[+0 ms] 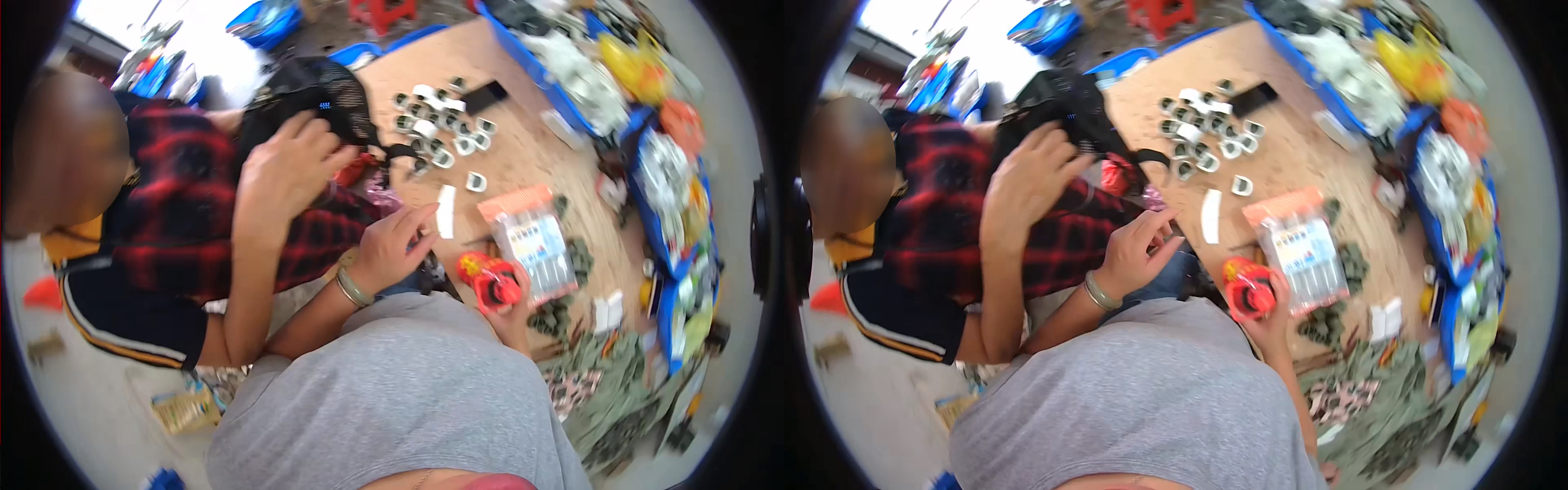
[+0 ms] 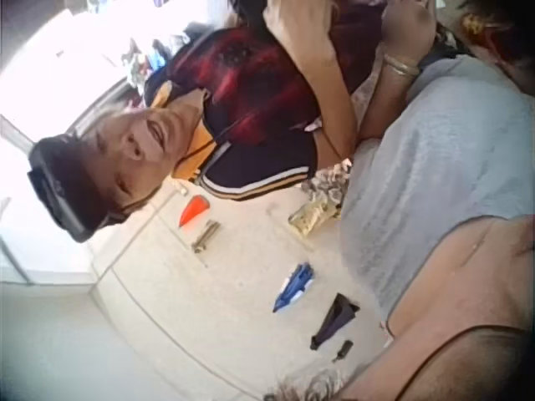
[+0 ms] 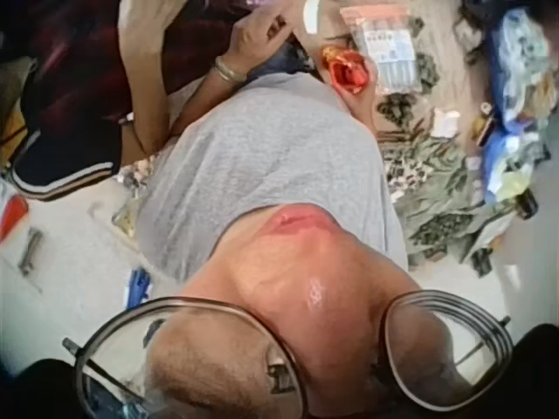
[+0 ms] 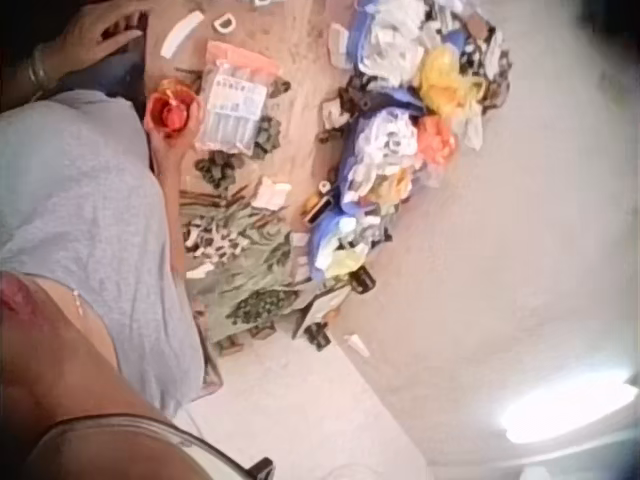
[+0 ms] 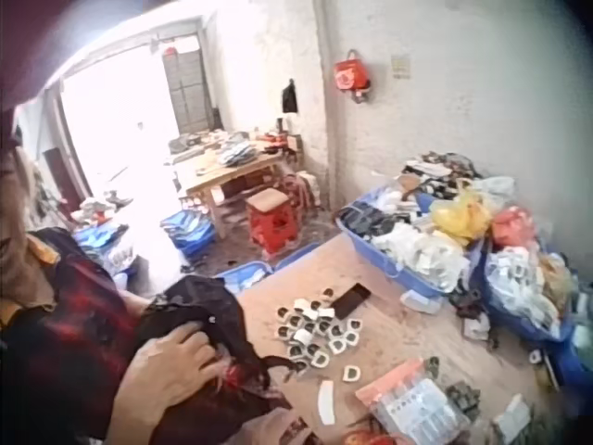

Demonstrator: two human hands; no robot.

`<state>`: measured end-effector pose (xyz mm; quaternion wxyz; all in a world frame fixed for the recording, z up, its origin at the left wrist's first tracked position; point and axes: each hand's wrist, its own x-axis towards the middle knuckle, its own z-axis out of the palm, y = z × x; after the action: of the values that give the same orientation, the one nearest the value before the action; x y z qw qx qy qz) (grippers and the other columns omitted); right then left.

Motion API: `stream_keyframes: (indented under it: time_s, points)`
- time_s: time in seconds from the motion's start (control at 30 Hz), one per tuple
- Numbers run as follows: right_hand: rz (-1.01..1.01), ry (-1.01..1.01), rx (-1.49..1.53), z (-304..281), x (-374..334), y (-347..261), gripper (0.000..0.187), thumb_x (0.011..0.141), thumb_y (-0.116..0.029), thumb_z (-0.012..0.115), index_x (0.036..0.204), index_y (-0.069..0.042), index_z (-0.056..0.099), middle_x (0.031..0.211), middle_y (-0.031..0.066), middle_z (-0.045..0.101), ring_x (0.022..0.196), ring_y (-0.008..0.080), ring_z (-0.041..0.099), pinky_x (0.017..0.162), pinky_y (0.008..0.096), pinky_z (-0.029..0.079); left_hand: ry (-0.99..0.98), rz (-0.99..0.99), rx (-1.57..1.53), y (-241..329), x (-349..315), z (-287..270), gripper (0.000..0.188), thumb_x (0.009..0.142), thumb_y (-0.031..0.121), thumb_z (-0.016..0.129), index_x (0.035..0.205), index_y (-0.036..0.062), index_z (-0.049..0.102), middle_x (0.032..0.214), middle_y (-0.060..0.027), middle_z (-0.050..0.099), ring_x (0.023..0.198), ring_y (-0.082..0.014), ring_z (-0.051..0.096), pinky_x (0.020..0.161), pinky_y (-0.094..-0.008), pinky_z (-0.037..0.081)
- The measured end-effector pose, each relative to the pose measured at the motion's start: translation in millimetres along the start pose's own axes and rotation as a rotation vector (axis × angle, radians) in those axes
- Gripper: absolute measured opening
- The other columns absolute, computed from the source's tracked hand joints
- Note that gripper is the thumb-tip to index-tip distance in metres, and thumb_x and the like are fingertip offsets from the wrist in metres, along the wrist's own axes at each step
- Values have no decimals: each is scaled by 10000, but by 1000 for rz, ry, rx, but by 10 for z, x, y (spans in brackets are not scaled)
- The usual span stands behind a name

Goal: The person opens a beverage bottle, pours a drink into a small plastic cup, hands the cup to a coworker, and places the bottle onto the table.

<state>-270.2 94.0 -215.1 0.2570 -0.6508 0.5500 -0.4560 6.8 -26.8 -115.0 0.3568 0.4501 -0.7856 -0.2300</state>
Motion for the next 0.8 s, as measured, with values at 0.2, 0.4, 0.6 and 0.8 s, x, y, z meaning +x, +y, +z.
stream_keyframes:
  time_s: [0.2,0.4,0.6,0.8]
  points:
    - [18,32,13,39,29,-22,940,609,-116,907,1411,-53,420,1444,206,427,1343,371,437,1111,433,381,-220,-209,-278,-25,-323,487,551,871,64,722,1378,34,507,943,-71,637,711,-111,623,660,-253,531]
    - [-24,39,110,55,-31,5,1002,573,-126,918,1429,-52,403,1410,174,462,1330,364,447,1116,430,377,-27,-131,-506,795,-407,368,741,897,23,682,1521,37,283,960,-50,627,789,-89,609,702,-219,499]
    - [27,76,235,20,-178,175,948,586,-53,880,1408,-42,408,1367,156,479,1272,314,486,1085,401,401,-117,139,-1066,1884,-246,-1121,597,953,135,614,1404,-27,257,1079,-151,605,851,-164,622,715,-277,532]
    - [-42,66,166,37,-78,-83,943,599,-77,884,1409,-49,402,1369,172,462,1290,332,467,1091,400,399,-70,183,-415,1898,-932,-831,347,868,20,682,1202,-5,591,924,-66,629,759,-98,600,609,-231,489]
